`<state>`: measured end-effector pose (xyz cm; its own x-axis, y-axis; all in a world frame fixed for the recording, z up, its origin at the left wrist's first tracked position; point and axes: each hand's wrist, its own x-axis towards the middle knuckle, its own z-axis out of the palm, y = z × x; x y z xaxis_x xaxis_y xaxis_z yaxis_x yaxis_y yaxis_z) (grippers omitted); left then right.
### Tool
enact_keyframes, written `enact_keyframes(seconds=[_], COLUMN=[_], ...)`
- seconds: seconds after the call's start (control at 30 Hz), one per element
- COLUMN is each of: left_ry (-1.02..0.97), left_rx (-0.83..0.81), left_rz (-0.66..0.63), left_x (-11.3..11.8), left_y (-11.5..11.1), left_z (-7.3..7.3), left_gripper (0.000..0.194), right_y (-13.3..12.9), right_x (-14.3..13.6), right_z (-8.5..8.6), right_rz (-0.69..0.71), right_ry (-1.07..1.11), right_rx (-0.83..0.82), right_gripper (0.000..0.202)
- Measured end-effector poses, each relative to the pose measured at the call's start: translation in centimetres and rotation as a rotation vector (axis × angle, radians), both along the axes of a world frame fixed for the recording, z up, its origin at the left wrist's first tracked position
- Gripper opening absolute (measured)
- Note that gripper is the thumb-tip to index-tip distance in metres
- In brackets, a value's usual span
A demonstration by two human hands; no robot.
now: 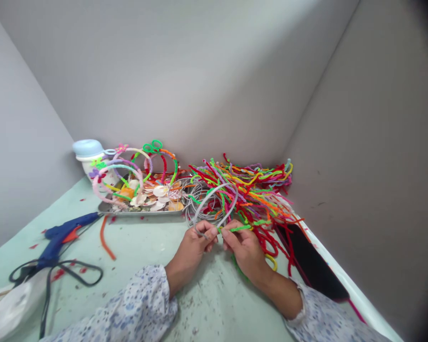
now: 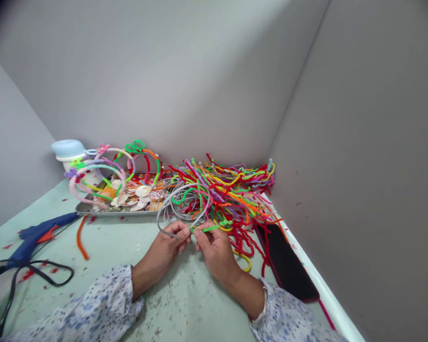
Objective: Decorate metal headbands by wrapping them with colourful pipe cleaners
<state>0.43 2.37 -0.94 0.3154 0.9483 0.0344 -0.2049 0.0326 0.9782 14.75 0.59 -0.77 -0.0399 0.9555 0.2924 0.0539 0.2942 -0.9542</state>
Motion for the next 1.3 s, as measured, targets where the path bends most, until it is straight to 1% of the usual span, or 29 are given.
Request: enact_keyframes(seconds=[0.13, 0.37, 0.57, 0.77, 0.93, 1.03, 1.13, 1.3], left_ry=[0.050, 0.081, 0.010, -0.004, 0.003, 0.016, 0.041, 0.079], left_rx=[0.023, 0.057, -0.010, -0.021, -0.018, -0.013, 0.000, 0.033], left_rz=[0.019, 0.035, -0.040, -0.017, -0.031, -0.035, -0.039, -0.077], left_x=[0.04, -0.10, -0.17, -0.21, -0.25, -0.22, -0.16, -0.14], left_y=[-0.07, -0.05, 0.15, 0.13, 0.12, 0.12, 0.01, -0.21], left_z=[0.20, 0.43, 0.46, 0.42, 0.34, 0.29, 0.35, 0.48], left_gripper=[0.029, 0.027, 0.031, 0.032, 0.030, 0.026, 0.022, 0.022], right_y=[-0.03, -0.08, -0.01, -0.08, 0.13, 0.34, 0.56, 0.72], right_x=[0.02, 0.02, -0.12, -0.17, -0.12, -0.07, -0.05, 0.09], right_z=[-0.08, -0.13, -0.35, -0.62, -0.86, -0.69, -0.44, -0.63], right_rz=[-0.001, 0.011, -0.003, 0.026, 0.026, 0.020, 0.018, 0.043], right_ry=[0.001, 0.006, 0.024, 0.052, 0.106, 0.170, 0.232, 0.239], right_rx=[-0.013, -0.043, -0.071, -0.060, -0.110, -0.167, -0.186, -0.204], right_gripper=[0.021, 0.021, 0.017, 0.010, 0.015, 0.016, 0.019, 0.025])
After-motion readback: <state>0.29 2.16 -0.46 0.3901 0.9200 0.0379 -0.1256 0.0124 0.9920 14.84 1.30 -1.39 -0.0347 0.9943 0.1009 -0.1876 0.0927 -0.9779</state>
